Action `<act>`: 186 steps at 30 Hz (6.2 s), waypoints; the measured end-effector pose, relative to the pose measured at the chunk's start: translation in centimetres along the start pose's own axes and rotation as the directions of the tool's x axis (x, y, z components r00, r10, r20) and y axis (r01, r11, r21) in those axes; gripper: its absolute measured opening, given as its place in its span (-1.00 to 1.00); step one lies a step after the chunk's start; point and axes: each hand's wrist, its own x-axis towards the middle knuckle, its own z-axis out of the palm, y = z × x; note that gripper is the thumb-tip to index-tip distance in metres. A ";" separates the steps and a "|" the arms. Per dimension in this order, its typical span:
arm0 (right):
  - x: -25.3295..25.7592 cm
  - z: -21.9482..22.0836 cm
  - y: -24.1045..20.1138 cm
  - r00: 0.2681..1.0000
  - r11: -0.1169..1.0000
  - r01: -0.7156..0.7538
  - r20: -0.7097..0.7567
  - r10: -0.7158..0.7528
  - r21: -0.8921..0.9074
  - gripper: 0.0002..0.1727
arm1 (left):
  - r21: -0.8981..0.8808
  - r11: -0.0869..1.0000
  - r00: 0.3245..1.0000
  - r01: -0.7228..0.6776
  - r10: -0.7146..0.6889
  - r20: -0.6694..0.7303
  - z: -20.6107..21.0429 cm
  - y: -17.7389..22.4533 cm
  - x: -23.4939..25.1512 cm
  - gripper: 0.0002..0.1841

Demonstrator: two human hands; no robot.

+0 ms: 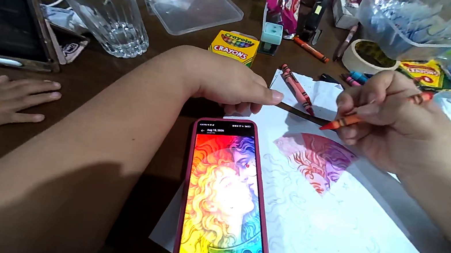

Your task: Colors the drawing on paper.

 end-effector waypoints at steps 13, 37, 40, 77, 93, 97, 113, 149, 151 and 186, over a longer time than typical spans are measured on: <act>0.2 0.0 2.3 0.942 0.994 0.096 0.326 -0.077 -0.043 -0.81 | 0.053 0.998 1.000 0.020 -0.021 0.013 -0.1 0.5 -0.2 -0.45; -0.1 1.1 2.6 0.986 0.992 0.128 0.105 -0.128 0.011 -0.74 | -0.011 0.960 0.953 -0.281 0.280 0.116 -1.5 -2.0 -2.4 -0.52; -0.1 1.2 2.5 0.988 0.992 0.122 0.093 -0.123 0.016 -0.74 | -0.016 0.982 0.974 -0.188 0.189 0.125 -1.6 -1.4 -2.9 -0.41; 0.2 0.5 2.8 0.986 0.996 0.091 0.135 -0.093 0.026 -0.75 | 0.057 0.996 0.994 -0.067 0.062 0.091 -0.9 -0.6 -2.0 -0.52; 0.3 0.6 2.4 0.971 0.995 0.101 0.218 -0.095 -0.016 -0.71 | 0.166 0.977 0.989 -0.132 0.118 0.089 -0.7 -0.7 -2.2 -0.26; 0.3 1.0 2.5 0.964 0.990 0.124 0.243 -0.106 -0.061 -0.76 | 0.135 0.984 0.991 -0.119 0.108 0.084 -0.7 -0.8 -2.2 -0.29; -1.0 3.0 1.9 0.981 0.907 0.193 0.069 -0.180 -0.375 -0.66 | 0.129 0.991 0.998 -0.033 0.026 0.051 -0.5 -0.2 -2.2 -0.47; -1.2 3.7 1.8 0.980 0.897 0.199 0.088 -0.178 -0.395 -0.67 | 0.097 0.994 0.997 -0.046 0.040 0.063 -0.6 -0.4 -1.9 -0.54; -1.2 3.7 1.8 0.979 0.888 0.204 0.090 -0.183 -0.411 -0.68 | 0.092 0.995 0.997 -0.046 0.040 0.060 -0.6 -0.5 -2.0 -0.54; -0.8 3.7 1.6 0.981 0.857 0.191 0.111 -0.156 -0.479 -0.66 | 0.119 0.993 0.999 -0.008 0.003 0.036 -0.3 0.1 -2.2 -0.57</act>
